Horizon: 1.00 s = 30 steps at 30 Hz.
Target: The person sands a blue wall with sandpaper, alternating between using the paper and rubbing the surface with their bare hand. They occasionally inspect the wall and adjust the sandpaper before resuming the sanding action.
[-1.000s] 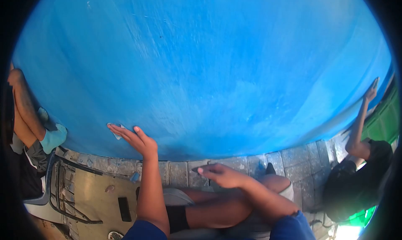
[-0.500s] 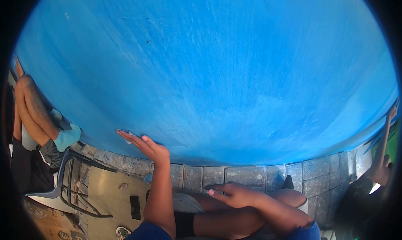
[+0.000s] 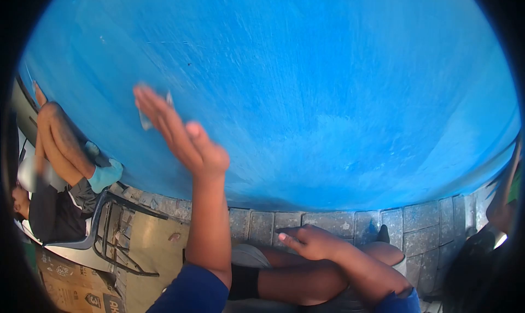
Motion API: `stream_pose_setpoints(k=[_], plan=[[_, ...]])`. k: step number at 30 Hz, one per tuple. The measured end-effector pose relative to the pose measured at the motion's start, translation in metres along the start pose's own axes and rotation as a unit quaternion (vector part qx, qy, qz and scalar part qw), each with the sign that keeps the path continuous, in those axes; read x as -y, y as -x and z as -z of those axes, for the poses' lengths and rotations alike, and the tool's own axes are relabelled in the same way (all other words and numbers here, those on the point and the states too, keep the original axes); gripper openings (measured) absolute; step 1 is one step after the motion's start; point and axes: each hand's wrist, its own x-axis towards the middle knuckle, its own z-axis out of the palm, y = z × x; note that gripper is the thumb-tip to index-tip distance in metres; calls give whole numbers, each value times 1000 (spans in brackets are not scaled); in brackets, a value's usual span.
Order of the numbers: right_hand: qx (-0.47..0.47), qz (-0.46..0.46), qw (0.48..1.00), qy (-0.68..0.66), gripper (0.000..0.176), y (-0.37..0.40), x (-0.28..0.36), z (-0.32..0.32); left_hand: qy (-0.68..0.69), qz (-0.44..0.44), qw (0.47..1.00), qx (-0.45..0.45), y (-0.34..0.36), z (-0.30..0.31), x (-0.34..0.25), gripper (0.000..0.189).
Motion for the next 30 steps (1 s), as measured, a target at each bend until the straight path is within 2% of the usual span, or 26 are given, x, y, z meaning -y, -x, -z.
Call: stream_pose_setpoints(k=[2,3,5,7,8,10,11,12,13,15,16,18,19,21,22,24,25,27,29,30], plan=[[33,-53,998,-1,65,1,-4,-1,23,-41,999,-8,-32,-11,-16,89],[36,-49,998,-2,65,1,-4,-1,19,-44,999,-7,-36,-12,-26,89],[45,-57,997,14,68,4,-4,1,36,-119,990,66,-41,-16,-46,88],[43,-55,997,30,71,7,-3,2,-3,-107,978,180,-16,-4,-59,98],[34,-47,997,46,71,8,-2,2,-20,-108,974,199,4,-1,-52,98],[23,-37,997,61,72,12,-5,-1,-60,-64,974,208,43,7,-29,99],[16,-33,996,80,72,13,-6,-2,-58,-30,983,172,52,9,-15,96],[12,-29,995,98,73,15,-7,-5,-56,5,989,138,49,15,-11,92],[12,-28,995,96,73,16,-7,-7,-56,4,989,139,46,20,-6,92],[10,-27,994,109,74,17,-7,-9,-12,124,990,73,33,21,1,85],[12,-28,993,110,74,16,-6,-8,-13,127,989,72,24,19,-3,85],[52,-57,989,125,74,13,-3,-7,-15,213,977,25,7,10,-14,78],[54,-57,989,126,74,11,-5,-8,-17,214,976,24,3,4,-17,78],[66,-62,988,126,75,6,-10,-11,-47,99,994,16,1,-9,-25,86],[66,-63,988,126,75,6,-8,-10,-46,99,994,16,6,-12,-35,86],[60,-61,988,127,76,9,-4,-8,-32,-66,986,153,27,-12,-58,90],[61,-65,988,128,76,11,-4,-8,-30,-63,986,153,43,-7,-57,90],[58,-57,990,119,77,14,-5,-6,-60,-67,969,231,96,-2,-44,96],[59,-69,988,127,77,13,-10,-6,-67,28,974,215,142,11,-21,96],[64,-82,986,131,77,14,-12,-7,-33,114,979,166,153,15,-16,94]])
